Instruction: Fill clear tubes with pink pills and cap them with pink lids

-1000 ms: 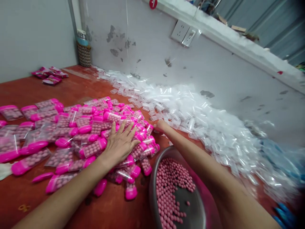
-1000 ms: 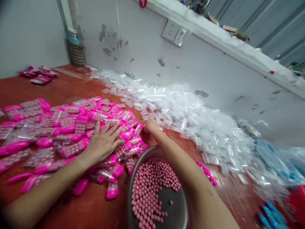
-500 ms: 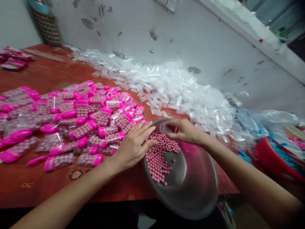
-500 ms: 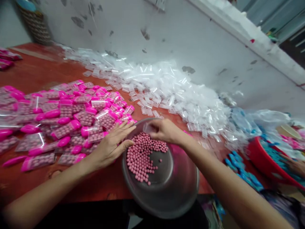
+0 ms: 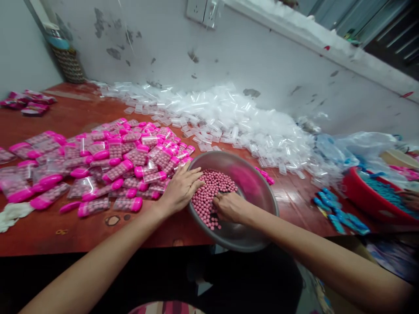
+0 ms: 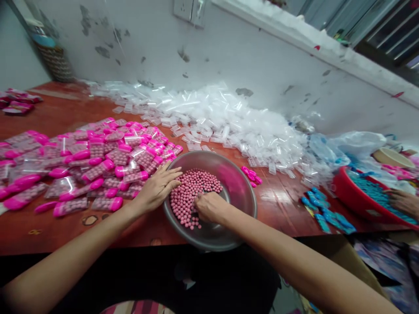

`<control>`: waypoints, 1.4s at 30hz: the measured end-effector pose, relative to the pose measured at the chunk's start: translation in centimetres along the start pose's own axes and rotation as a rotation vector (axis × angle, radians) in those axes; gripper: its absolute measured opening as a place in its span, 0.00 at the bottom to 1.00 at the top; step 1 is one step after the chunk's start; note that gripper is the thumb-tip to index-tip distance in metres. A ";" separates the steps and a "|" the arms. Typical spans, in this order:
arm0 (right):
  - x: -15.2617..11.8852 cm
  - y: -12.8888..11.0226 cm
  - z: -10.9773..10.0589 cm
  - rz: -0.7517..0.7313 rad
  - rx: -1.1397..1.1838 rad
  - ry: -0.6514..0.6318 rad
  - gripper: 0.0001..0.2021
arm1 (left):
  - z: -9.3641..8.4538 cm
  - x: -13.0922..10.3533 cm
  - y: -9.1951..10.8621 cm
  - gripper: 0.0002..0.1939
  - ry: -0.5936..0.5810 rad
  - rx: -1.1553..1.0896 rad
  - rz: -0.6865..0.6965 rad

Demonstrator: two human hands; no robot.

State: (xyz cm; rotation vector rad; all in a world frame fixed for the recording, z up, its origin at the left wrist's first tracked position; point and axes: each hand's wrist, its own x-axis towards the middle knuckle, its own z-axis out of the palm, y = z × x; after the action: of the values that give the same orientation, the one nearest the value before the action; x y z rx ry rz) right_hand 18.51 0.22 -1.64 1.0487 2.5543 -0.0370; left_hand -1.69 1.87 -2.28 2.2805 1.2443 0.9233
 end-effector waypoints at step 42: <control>-10.8 10.4 1.1 0.631 1.283 0.961 0.17 | 1.8 3.1 6.4 0.13 -0.247 -1.032 -0.290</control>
State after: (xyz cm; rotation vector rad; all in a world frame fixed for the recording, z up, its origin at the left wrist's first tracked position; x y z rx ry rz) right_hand 32.99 0.25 2.37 2.8312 2.6128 -1.4508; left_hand 4.59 1.08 1.44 1.3039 0.6922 0.8509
